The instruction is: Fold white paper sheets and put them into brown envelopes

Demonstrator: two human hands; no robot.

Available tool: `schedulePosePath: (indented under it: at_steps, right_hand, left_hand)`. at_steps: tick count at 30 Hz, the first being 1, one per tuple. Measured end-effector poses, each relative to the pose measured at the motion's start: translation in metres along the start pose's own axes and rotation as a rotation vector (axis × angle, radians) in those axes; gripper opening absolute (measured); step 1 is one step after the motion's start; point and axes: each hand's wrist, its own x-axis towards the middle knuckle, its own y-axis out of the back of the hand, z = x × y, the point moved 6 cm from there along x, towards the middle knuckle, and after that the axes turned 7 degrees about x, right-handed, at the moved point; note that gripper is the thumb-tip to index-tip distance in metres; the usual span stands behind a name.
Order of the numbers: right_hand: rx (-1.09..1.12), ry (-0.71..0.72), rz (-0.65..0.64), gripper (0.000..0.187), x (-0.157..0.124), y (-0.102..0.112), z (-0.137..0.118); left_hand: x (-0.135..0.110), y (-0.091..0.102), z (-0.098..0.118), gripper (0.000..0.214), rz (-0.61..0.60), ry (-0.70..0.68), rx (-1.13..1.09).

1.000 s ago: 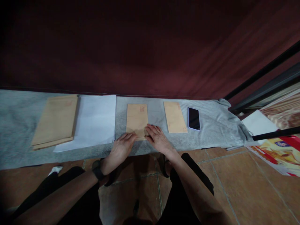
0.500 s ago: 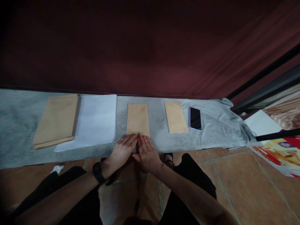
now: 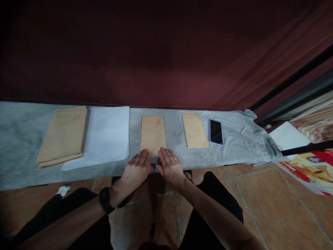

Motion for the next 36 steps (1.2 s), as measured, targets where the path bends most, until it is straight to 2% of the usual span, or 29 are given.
schedulePosePath:
  at_steps: [8, 14, 21, 29, 36]
  right_hand:
    - [0.016, -0.009, 0.02, 0.061, -0.009, 0.005, 0.009]
    - [0.106, -0.061, 0.025, 0.051, -0.002, 0.016, 0.011]
    - [0.161, 0.004, -0.15, 0.056, 0.014, 0.015, 0.014]
    - [0.095, -0.02, -0.208, 0.058, 0.053, 0.002, 0.035]
    - [0.011, -0.088, -0.234, 0.06, 0.112, -0.011, 0.055]
  left_hand:
    - [-0.006, -0.003, 0.006, 0.053, -0.014, 0.085, -0.071]
    - [-0.003, -0.006, 0.021, 0.06, -0.013, -0.09, -0.11]
    - [0.001, -0.012, 0.036, 0.074, -0.002, -0.096, -0.108]
    - [0.006, -0.008, 0.041, 0.077, -0.003, -0.072, -0.098]
    - [0.005, -0.005, 0.038, 0.075, 0.008, -0.088, -0.128]
